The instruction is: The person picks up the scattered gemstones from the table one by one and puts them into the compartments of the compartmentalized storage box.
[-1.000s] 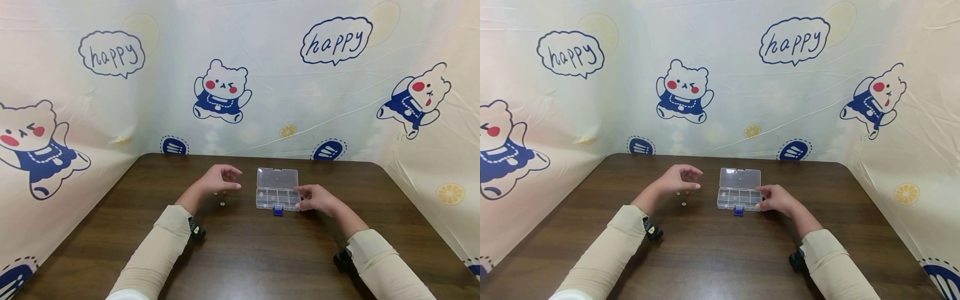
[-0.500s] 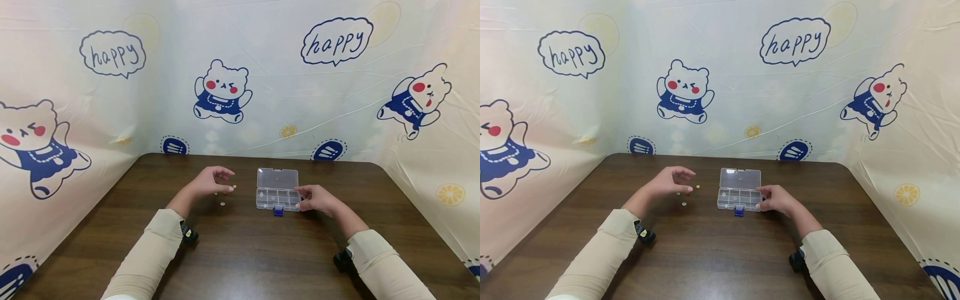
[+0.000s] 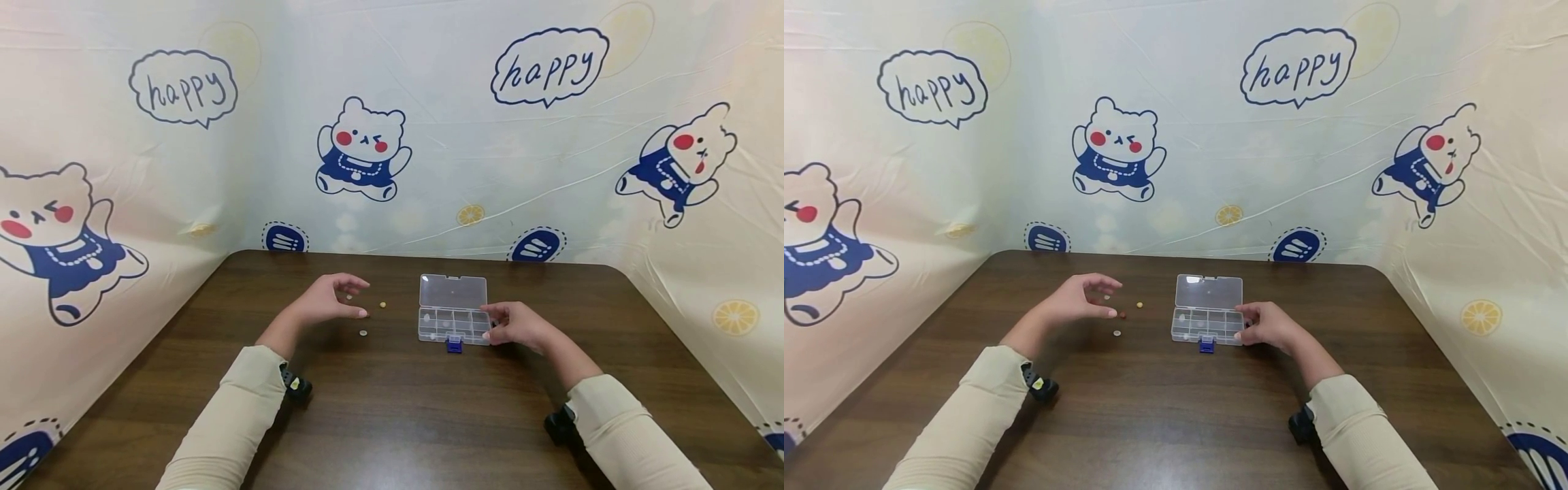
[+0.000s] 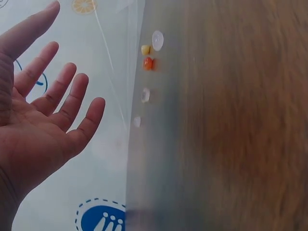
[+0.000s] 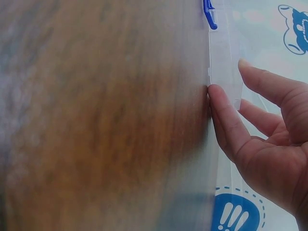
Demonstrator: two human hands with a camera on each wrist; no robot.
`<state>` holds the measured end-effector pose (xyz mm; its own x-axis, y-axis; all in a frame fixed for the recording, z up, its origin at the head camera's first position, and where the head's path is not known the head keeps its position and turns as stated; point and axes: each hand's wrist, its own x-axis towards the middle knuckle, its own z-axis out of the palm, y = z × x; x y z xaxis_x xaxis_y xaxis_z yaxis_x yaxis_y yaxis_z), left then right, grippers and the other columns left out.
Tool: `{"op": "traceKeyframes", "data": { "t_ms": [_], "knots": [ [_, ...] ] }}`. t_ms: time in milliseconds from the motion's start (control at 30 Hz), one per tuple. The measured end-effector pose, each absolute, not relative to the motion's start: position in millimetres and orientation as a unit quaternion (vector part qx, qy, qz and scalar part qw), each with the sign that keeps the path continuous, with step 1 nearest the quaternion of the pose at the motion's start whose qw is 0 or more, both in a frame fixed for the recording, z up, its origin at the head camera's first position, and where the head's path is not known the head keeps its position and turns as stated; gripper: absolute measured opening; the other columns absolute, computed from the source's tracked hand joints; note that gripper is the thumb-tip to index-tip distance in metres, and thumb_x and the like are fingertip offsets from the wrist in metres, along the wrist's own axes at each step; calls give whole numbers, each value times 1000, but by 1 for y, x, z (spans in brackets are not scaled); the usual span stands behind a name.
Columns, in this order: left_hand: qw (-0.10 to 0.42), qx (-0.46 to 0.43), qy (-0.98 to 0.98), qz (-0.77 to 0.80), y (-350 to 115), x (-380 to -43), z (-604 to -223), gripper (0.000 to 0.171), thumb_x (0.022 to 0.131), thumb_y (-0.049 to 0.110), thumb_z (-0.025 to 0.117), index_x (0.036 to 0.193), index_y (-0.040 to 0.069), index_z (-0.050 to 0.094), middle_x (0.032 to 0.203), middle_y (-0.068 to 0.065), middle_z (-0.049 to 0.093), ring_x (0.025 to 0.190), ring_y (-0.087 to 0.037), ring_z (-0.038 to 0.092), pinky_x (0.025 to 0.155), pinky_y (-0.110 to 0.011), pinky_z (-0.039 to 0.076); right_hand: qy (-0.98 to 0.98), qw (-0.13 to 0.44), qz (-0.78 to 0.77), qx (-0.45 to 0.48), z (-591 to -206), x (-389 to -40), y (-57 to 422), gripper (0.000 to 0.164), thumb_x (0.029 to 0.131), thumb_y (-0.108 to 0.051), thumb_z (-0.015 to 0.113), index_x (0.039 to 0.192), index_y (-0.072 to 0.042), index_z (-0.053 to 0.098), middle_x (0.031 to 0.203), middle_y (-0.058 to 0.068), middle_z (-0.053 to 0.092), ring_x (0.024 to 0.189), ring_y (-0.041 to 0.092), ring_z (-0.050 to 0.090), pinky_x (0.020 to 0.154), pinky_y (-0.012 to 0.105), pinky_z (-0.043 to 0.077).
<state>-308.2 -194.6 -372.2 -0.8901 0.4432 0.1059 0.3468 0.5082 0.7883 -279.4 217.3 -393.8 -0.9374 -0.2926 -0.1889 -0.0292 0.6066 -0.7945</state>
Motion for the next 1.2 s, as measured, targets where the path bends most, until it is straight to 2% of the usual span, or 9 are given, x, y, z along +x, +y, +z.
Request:
{"op": "traceKeyframes", "data": {
  "t_ms": [167, 400, 667, 867, 1067, 1200],
  "knots": [
    [55, 213, 864, 453, -202, -306, -374, 52, 79, 20, 83, 125, 9, 63, 131, -19, 58, 121, -37, 52, 96, -49, 47, 880, 155, -438, -95, -393, -279, 217, 66, 81, -10, 80, 140, -3, 51, 135, 26, 49, 102, 31, 51, 85, 35, 51],
    [61, 190, 871, 449, -210, -306, -380, 53, 79, 14, 82, 127, 8, 61, 131, -19, 57, 121, -36, 53, 97, -50, 46, 879, 154, -440, -95, -393, -279, 217, 66, 80, -9, 79, 140, -3, 51, 134, 26, 50, 102, 30, 51, 84, 34, 51],
    [73, 179, 881, 433, -217, -312, -387, 56, 80, 18, 82, 129, 5, 60, 129, -18, 59, 119, -34, 54, 101, -54, 41, 879, 155, -441, -92, -394, -279, 217, 67, 80, -10, 80, 140, -4, 52, 134, 25, 50, 102, 31, 51, 83, 33, 50],
    [82, 173, 885, 425, -219, -318, -391, 55, 77, 21, 85, 126, 7, 64, 124, -15, 62, 114, -31, 56, 100, -52, 42, 878, 152, -444, -95, -394, -280, 218, 67, 80, -9, 80, 140, -2, 51, 133, 25, 50, 102, 31, 51, 83, 34, 50],
    [123, 192, 891, 393, -220, -324, -394, 49, 77, 17, 85, 122, 9, 68, 122, -12, 64, 109, -28, 58, 95, -47, 47, 880, 149, -440, -102, -395, -280, 219, 66, 80, -9, 80, 140, -2, 51, 133, 25, 51, 103, 30, 51, 84, 34, 50],
    [145, 216, 887, 382, -220, -326, -394, 45, 77, 12, 84, 119, 6, 69, 122, -11, 64, 105, -26, 59, 91, -43, 50, 880, 146, -440, -108, -395, -280, 219, 67, 80, -9, 80, 139, -1, 51, 132, 25, 52, 104, 30, 50, 85, 34, 50]
  ]
}}
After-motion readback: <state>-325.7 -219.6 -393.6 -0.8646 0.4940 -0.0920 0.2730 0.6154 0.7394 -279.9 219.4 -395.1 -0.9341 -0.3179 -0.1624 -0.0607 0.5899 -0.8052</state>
